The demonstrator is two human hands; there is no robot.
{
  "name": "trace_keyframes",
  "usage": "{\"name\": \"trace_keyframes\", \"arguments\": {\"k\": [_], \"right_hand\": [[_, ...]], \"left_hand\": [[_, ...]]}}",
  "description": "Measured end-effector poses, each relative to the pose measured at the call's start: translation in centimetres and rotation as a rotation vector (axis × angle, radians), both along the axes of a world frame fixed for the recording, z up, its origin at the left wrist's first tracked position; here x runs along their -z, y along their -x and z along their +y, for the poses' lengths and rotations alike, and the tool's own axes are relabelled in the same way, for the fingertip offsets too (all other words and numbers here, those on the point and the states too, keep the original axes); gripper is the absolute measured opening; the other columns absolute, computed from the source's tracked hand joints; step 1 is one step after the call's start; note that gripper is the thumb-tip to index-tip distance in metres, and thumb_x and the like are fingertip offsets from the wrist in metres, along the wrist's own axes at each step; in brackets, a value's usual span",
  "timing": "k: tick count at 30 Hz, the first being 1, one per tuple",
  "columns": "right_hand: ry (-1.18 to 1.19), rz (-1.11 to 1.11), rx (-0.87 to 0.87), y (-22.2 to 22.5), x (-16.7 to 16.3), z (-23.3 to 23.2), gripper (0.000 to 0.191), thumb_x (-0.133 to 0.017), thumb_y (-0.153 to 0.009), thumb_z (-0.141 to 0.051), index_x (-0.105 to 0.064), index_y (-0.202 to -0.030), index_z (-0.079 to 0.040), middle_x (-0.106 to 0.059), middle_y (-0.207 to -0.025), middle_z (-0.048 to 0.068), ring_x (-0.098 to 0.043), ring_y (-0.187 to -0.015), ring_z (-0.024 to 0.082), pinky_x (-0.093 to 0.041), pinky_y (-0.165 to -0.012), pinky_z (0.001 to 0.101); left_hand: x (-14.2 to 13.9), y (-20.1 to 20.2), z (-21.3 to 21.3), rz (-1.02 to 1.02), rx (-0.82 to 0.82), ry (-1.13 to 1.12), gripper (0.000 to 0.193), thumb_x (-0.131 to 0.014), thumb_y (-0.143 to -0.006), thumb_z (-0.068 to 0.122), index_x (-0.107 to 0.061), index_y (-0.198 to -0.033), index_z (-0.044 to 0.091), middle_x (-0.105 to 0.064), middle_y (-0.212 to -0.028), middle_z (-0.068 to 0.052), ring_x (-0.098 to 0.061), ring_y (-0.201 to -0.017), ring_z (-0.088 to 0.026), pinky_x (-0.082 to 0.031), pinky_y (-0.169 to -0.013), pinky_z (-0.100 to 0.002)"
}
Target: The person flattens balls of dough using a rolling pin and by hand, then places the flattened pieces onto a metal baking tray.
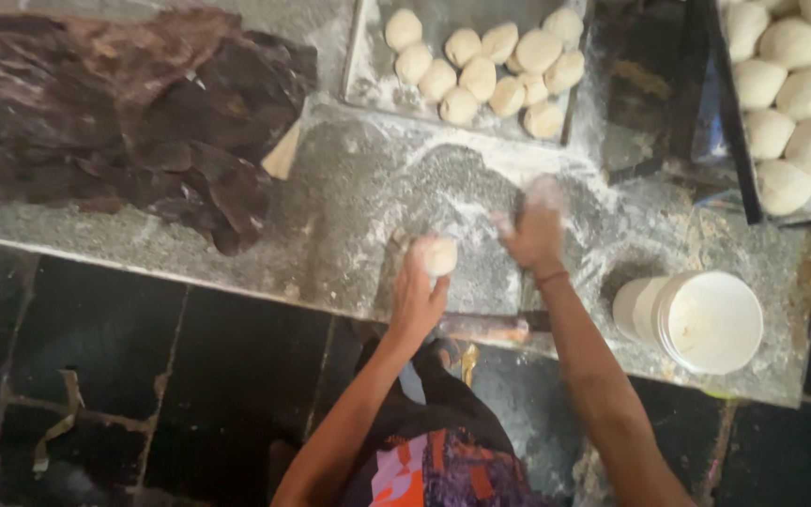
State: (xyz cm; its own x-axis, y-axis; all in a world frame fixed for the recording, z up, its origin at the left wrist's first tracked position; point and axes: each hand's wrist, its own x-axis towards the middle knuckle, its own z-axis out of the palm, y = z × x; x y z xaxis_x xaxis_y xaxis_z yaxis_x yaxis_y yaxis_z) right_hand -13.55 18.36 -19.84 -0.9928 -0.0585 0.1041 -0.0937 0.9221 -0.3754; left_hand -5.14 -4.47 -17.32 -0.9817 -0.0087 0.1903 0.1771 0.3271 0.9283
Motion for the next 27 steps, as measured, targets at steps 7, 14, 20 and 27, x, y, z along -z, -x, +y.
{"name": "trace_keyframes", "arguments": {"k": [7,14,20,27], "right_hand": [[-0.232,-0.264,-0.146,-10.0,1.0,-1.0,0.074,-0.058,-0.094,-0.048,-0.041,-0.156,-0.012,-0.03,-0.161,0.023,-0.03,-0.148,0.048,-0.028,-0.114,0.0604],[-0.017,0.309,-0.006,-3.9,-13.1,7.0,0.034,-0.071,-0.104,-0.029,-0.069,-0.128,-0.005,-0.07,-0.125,0.022,-0.065,-0.117,0.043,-0.051,-0.099,0.0505],[0.565,0.939,0.173,-0.4,-21.0,0.0,0.04,-0.063,-0.109,-0.036,-0.056,-0.132,-0.004,-0.049,-0.136,0.021,-0.044,-0.125,0.036,-0.032,-0.103,0.0504],[-0.253,0.189,0.123,-1.0,-0.8,-7.2,0.078,-0.061,-0.1,-0.054,-0.043,-0.158,-0.006,-0.024,-0.163,0.033,-0.019,-0.15,0.049,-0.011,-0.117,0.0636]], "left_hand": [[1.1,3.8,2.7,0.159,0.049,0.088,0.059,-0.074,-0.089,0.008,-0.048,-0.142,0.013,-0.059,-0.142,-0.016,-0.057,-0.135,-0.035,-0.041,-0.116,-0.054],[1.9,5.8,4.0,0.213,0.621,0.694,0.078,-0.064,-0.076,-0.001,-0.05,-0.145,0.031,-0.052,-0.154,-0.013,-0.048,-0.136,-0.042,-0.027,-0.111,-0.071],[3.1,1.0,-0.8,0.005,0.344,0.431,0.045,-0.061,-0.095,0.008,-0.058,-0.139,0.014,-0.066,-0.125,-0.012,-0.061,-0.12,-0.033,-0.04,-0.111,-0.056],[4.2,-5.6,-3.4,0.318,0.09,0.649,0.018,-0.066,-0.09,0.021,-0.069,-0.103,0.009,-0.062,-0.089,-0.011,-0.061,-0.088,-0.031,-0.049,-0.077,-0.047]]}}
